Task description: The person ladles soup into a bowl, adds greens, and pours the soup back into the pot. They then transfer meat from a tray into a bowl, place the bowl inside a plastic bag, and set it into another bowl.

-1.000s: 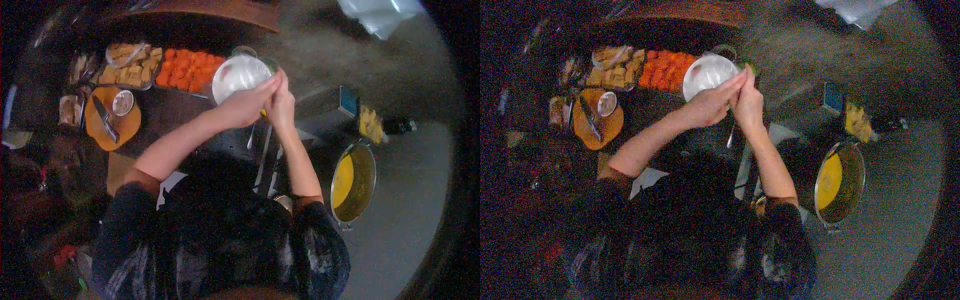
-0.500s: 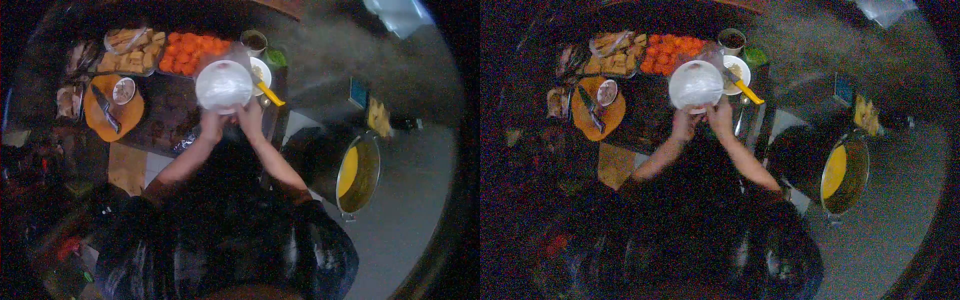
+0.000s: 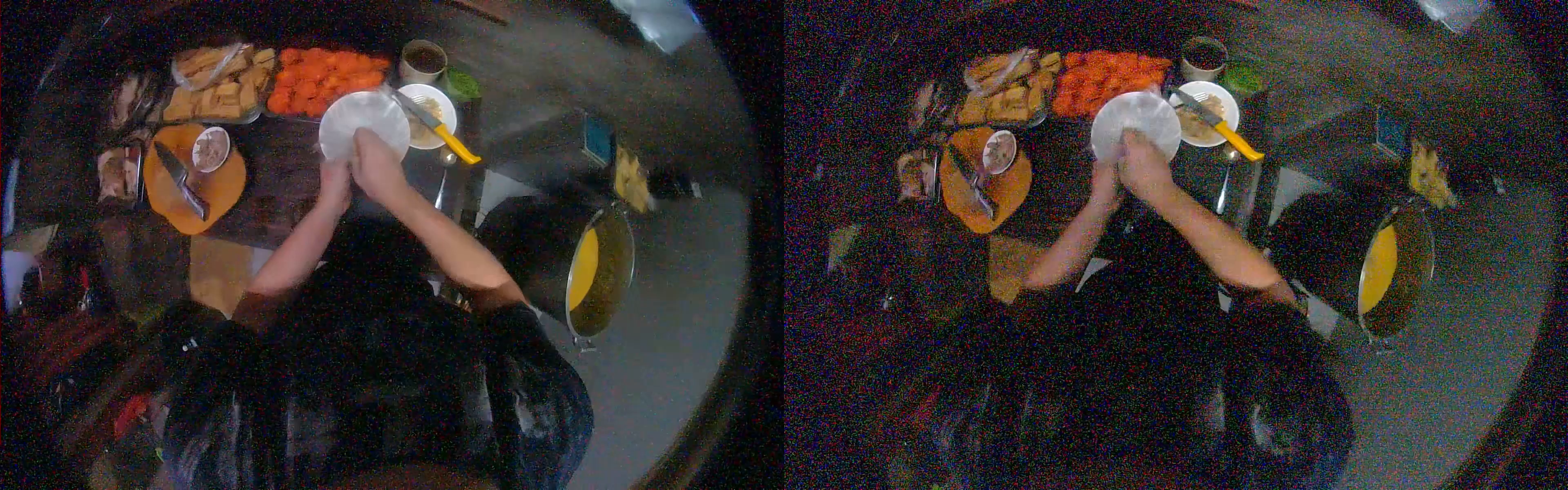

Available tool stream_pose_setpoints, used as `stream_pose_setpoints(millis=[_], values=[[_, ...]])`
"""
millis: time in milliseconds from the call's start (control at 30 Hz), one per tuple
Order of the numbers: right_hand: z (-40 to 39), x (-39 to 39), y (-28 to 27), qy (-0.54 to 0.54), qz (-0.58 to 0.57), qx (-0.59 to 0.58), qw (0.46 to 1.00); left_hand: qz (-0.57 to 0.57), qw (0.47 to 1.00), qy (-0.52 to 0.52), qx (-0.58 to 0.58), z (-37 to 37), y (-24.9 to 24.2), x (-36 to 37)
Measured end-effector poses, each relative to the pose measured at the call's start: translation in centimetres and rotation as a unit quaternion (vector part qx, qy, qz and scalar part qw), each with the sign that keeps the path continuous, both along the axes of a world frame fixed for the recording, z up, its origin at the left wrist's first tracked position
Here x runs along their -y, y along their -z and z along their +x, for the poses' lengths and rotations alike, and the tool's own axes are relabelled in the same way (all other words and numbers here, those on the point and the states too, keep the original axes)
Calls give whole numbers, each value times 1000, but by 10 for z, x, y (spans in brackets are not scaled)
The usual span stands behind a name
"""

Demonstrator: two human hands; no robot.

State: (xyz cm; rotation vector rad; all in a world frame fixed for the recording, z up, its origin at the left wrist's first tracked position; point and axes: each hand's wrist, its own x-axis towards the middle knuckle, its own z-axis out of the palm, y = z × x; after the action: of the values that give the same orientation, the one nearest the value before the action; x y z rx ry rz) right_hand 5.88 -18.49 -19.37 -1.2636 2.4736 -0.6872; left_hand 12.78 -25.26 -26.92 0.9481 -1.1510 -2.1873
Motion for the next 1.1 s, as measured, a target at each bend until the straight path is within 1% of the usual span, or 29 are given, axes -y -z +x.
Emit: stream_pose_setpoints(millis=[33, 67, 100, 133, 167, 200, 233, 267, 300, 333, 367, 400, 433, 467, 500, 533, 567, 600, 633, 667, 733, 767, 800, 833, 900, 933, 1000, 1033, 1100], values=[[8, -4, -2, -37, -37, 23, 998, 29, 999, 13, 28, 2, 5, 5], [14, -3, -7, -73, -68, 42, 994, 36, 999, 9, 27, 7, 4, 12], [18, -2, -18, -74, -60, 33, 995, 30, 999, 24, 6, 15, 2, 18], [16, -7, -34, -108, -161, -115, 974, 18, 999, 35, -7, 20, -2, 21], [17, -8, -50, -137, -255, -257, 922, 20, 999, 35, -6, 21, -6, 22], [22, -4, -66, 9, -224, -255, 941, 18, 999, 44, -2, 22, -11, 20], [21, 1, -52, 12, -222, -251, 942, 14, 998, 55, 4, 23, -13, 20], [12, 12, -27, -21, -128, -121, 984, 1, 996, 80, -39, 18, 16, 25], [11, 19, -8, -53, -31, 17, 998, 1, 996, 82, -35, 19, 15, 24], [19, 19, -1, -56, -72, 77, 993, 28, 996, 73, -52, 16, 8, 22], [22, 13, -12, -49, -71, 83, 993, 56, 994, 64, -68, 14, 0, 21], [21, 0, -25, -29, -179, -13, 983, 60, 994, 70, -63, 16, -6, 25], [16, -15, -33, -7, -279, -111, 954, 84, 992, 80, -44, 20, -16, 32], [3, -38, -26, 112, -250, -121, 954, 108, 990, 91, -25, 26, -17, 39], [-13, -64, -11, 228, -220, -133, 939, 93, 993, 78, 11, 27, 0, 48], [-40, -83, 24, 272, -151, -140, 940, 44, 997, 53, 19, 19, 14, 61], [-50, -102, 66, 316, -77, -143, 935, 15, 998, 43, 39, 21, 24, 71], [-47, -117, 101, 324, -72, -140, 933, 16, 996, 54, 66, 24, 30, 75], [-44, -130, 133, 357, 57, -140, 922, 15, 994, 66, 90, 28, 35, 77], [-44, -141, 157, 380, 186, -137, 896, 19, 990, 79, 113, 32, 40, 76], [-48, -149, 183, 366, 173, -135, 905, 30, 980, 116, 161, 40, 48, 68], [-54, -150, 183, 346, 159, -135, 915, 41, 973, 131, 185, 43, 46, 61], [-56, -153, 187, 315, 171, -125, 925, 48, 967, 150, 201, 47, 50, 55], [-56, -159, 189, 317, 171, -121, 925, 54, 961, 166, 215, 49, 50, 49], [-48, -173, 191, 237, 98, -97, 962, 62, 949, 201, 236, 51, 52, 39], [-44, -178, 189, 239, 99, -95, 961, 65, 943, 214, 245, 49, 51, 35], [-32, -191, 186, 284, -33, 62, 956, 66, 935, 238, 255, 42, 51, 31], [-19, -196, 170, 284, -32, 60, 957, 64, 931, 249, 258, 38, 50, 30], [3, -194, 109, 301, 0, 73, 951, 63, 922, 273, 267, 27, 53, 33]])
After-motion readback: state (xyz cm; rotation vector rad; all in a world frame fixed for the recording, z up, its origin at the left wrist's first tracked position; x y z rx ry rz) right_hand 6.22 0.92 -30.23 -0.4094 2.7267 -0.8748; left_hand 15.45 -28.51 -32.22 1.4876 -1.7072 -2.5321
